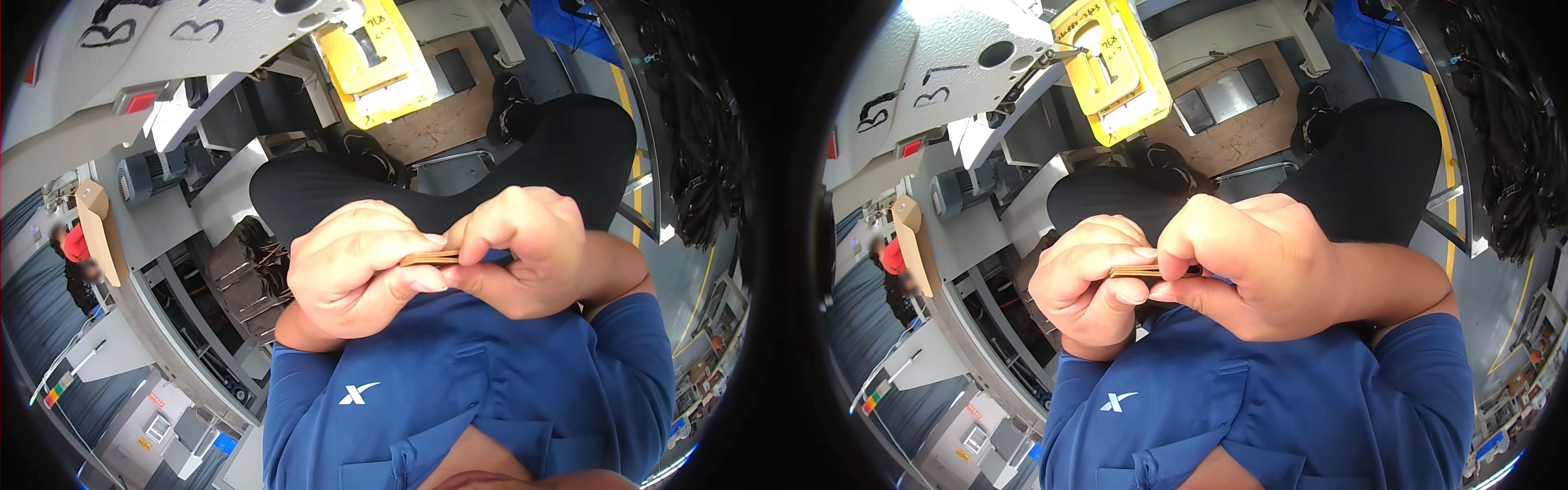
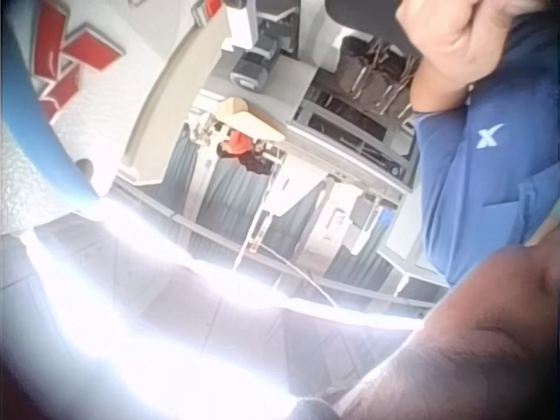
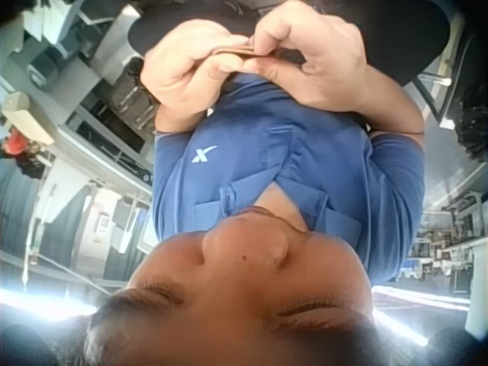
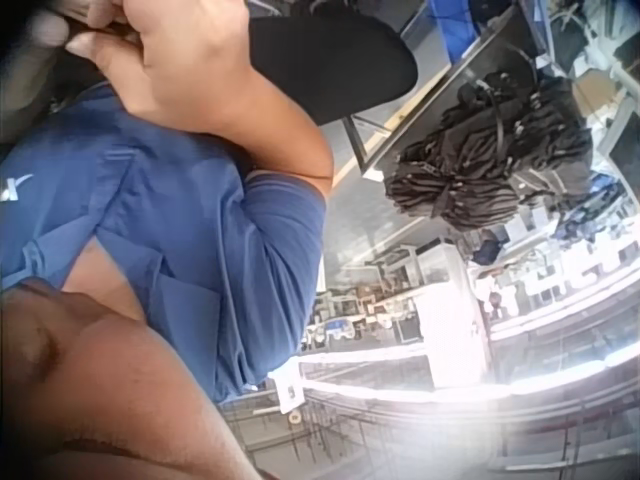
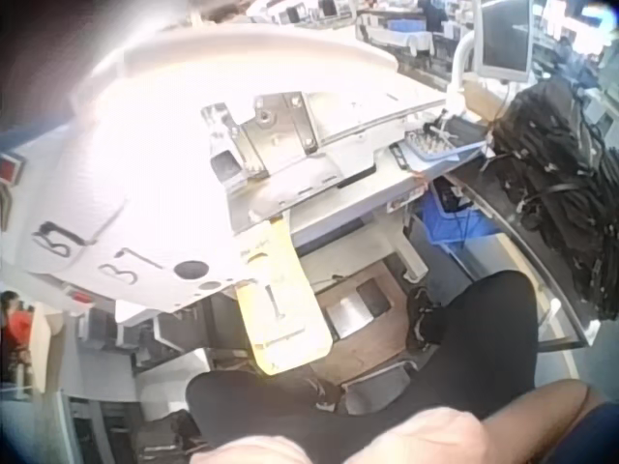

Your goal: Sewing components of a leather bag using an industrial sewing machine.

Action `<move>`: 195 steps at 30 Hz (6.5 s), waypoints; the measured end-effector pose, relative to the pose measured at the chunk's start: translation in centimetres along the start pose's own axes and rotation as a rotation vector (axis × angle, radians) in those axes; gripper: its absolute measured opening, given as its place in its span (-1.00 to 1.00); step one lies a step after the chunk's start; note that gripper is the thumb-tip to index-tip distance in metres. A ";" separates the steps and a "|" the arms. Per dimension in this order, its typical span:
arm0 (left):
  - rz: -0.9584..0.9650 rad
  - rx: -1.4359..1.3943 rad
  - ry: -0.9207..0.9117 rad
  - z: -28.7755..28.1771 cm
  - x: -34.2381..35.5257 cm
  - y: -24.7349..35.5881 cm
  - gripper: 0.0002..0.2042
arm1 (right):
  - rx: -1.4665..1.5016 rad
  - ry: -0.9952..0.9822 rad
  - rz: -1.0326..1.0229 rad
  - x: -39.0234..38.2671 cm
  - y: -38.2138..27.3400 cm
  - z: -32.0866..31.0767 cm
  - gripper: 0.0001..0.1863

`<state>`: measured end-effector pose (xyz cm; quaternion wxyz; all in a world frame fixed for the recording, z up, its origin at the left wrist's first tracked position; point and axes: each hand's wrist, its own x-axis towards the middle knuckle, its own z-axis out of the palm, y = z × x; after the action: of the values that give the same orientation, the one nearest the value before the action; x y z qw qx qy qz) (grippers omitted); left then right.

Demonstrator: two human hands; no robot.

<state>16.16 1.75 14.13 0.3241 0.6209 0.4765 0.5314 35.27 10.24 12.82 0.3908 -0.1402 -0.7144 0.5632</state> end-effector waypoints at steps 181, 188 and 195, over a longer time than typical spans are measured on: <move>0.114 1.058 0.181 0.5 4.3 -4.1 -0.43 | -0.886 -0.096 -0.384 17.3 7.5 -5.4 -0.72; 0.115 1.112 0.170 0.2 5.0 -4.0 -0.46 | -0.548 -0.322 0.229 16.1 3.8 -6.1 -0.76; 0.157 1.145 0.154 0.0 5.3 -4.2 -0.50 | -0.520 -0.165 -0.097 15.3 5.4 -5.0 -0.75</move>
<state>15.01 8.11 12.16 -0.1394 0.6904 0.6625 0.2550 27.52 25.29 14.28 0.3086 -0.1553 -0.8703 0.3510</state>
